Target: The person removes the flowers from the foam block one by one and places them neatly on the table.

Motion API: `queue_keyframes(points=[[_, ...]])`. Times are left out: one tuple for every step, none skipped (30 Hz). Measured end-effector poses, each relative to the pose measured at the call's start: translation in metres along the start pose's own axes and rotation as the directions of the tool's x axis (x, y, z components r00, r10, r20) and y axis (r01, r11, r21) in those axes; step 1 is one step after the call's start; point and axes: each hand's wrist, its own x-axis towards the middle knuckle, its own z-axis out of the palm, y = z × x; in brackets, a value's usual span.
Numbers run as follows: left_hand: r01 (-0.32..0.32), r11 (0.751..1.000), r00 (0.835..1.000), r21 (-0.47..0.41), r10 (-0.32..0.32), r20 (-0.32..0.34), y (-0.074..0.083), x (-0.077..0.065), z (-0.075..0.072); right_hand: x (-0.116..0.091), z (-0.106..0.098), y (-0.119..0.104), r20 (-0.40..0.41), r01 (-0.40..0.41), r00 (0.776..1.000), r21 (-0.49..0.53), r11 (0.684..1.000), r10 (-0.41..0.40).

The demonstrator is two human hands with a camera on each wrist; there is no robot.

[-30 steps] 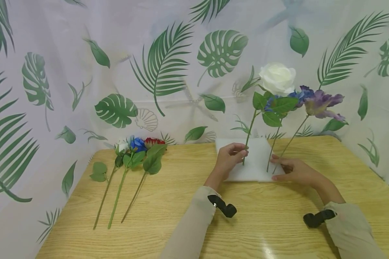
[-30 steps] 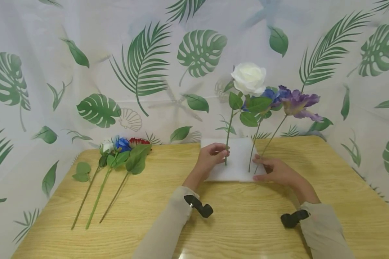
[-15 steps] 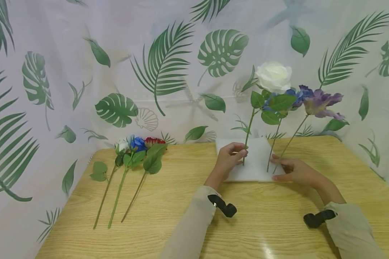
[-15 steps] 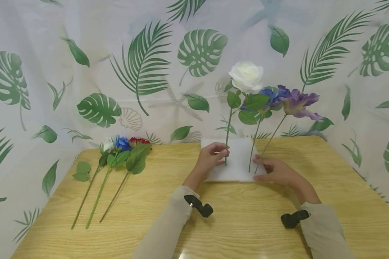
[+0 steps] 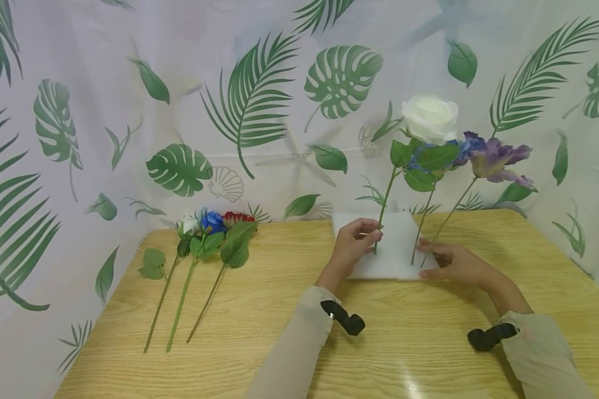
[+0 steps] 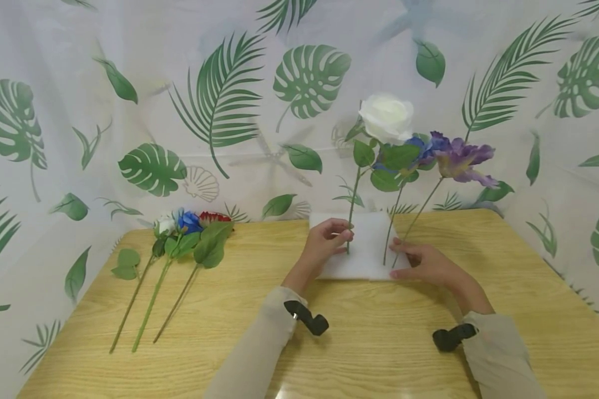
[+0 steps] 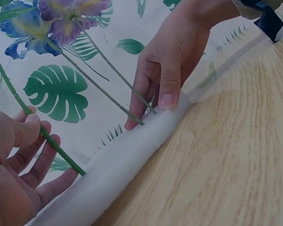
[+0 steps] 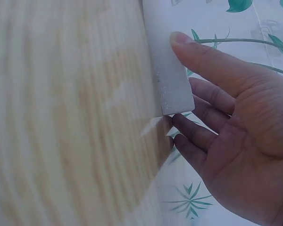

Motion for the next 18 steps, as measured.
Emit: queue_keyframes(points=[[-0.006,1.0,1.0,-0.001,0.006,0.004,0.0,0.0,0.0002,0.0002,0.0,0.0004,0.0,-0.003,1.0,-0.002,1.0,0.003],[-0.011,1.0,1.0,-0.002,0.011,0.007,-0.0002,0.0001,0.0003,0.0002,-0.0001,0.0009,-0.002,-0.005,1.0,-0.001,1.0,0.005],[-0.013,1.0,1.0,-0.001,0.013,0.01,-0.0004,0.0004,0.0004,0.0004,-0.0001,0.0013,-0.004,-0.007,1.0,-0.004,1.0,0.007],[-0.018,1.0,1.0,0.003,0.018,0.015,-0.0005,0.0005,0.0004,0.0005,-0.0001,0.0017,-0.007,-0.01,1.0,-0.009,1.0,0.01],[-0.025,1.0,0.999,0.011,0.025,0.022,-0.0002,0.0004,0.0003,0.0006,-0.0001,0.0022,-0.009,-0.008,1.0,-0.01,1.0,0.008],[-0.031,0.999,0.999,0.016,0.03,0.031,-0.0001,0.0003,0.0002,0.0005,-0.0001,0.0026,-0.01,-0.004,1.0,-0.012,1.0,0.004],[-0.038,0.999,0.999,0.023,0.037,0.04,0.0001,0.0001,0.0001,0.0007,0.0,0.0032,-0.013,-0.004,1.0,-0.012,1.0,0.004],[-0.042,0.999,0.998,0.031,0.04,0.049,0.0002,-0.0001,-0.0001,0.0007,0.0,0.0033,-0.014,-0.005,1.0,-0.011,1.0,0.005],[-0.046,0.998,0.997,0.04,0.044,0.057,0.0004,-0.0003,-0.0001,0.0009,0.0,0.0037,-0.015,-0.008,1.0,-0.013,1.0,0.007],[-0.053,0.997,0.997,0.048,0.05,0.067,0.0006,-0.0006,-0.0001,0.0009,-0.0002,0.0037,-0.012,-0.004,1.0,-0.011,1.0,0.004],[-0.057,0.997,0.996,0.057,0.053,0.075,0.0008,-0.0008,0.0002,0.0012,-0.0003,0.0043,-0.012,-0.005,1.0,-0.011,1.0,0.004],[-0.06,0.996,0.995,0.067,0.055,0.082,0.0006,-0.0009,0.0007,0.0013,-0.0005,0.0042,-0.009,-0.001,1.0,-0.011,1.0,0.001],[-0.065,0.995,0.994,0.076,0.058,0.088,0.0006,-0.0011,0.0012,0.0016,-0.0007,0.0045,-0.01,-0.006,1.0,-0.012,1.0,0.006],[-0.068,0.994,0.994,0.087,0.06,0.092,0.0005,-0.0012,0.0017,0.0016,-0.001,0.0044,-0.008,-0.006,1.0,-0.016,1.0,0.006],[-0.072,0.992,0.994,0.099,0.063,0.093,0.0,-0.001,0.0024,0.0015,-0.0013,0.0045,-0.009,-0.005,1.0,-0.019,1.0,0.005],[-0.077,0.991,0.993,0.108,0.067,0.096,-0.0002,-0.001,0.0029,0.0016,-0.0015,0.0042,-0.008,0.004,1.0,-0.022,1.0,-0.004],[-0.08,0.99,0.993,0.116,0.068,0.098,-0.0004,-0.0011,0.0034,0.0015,-0.0016,0.0043,-0.011,0.003,1.0,-0.021,1.0,-0.003],[-0.083,0.989,0.993,0.122,0.071,0.099,-0.0004,-0.0011,0.0038,0.0012,-0.0017,0.0039,-0.01,0.007,1.0,-0.019,1.0,-0.008]])
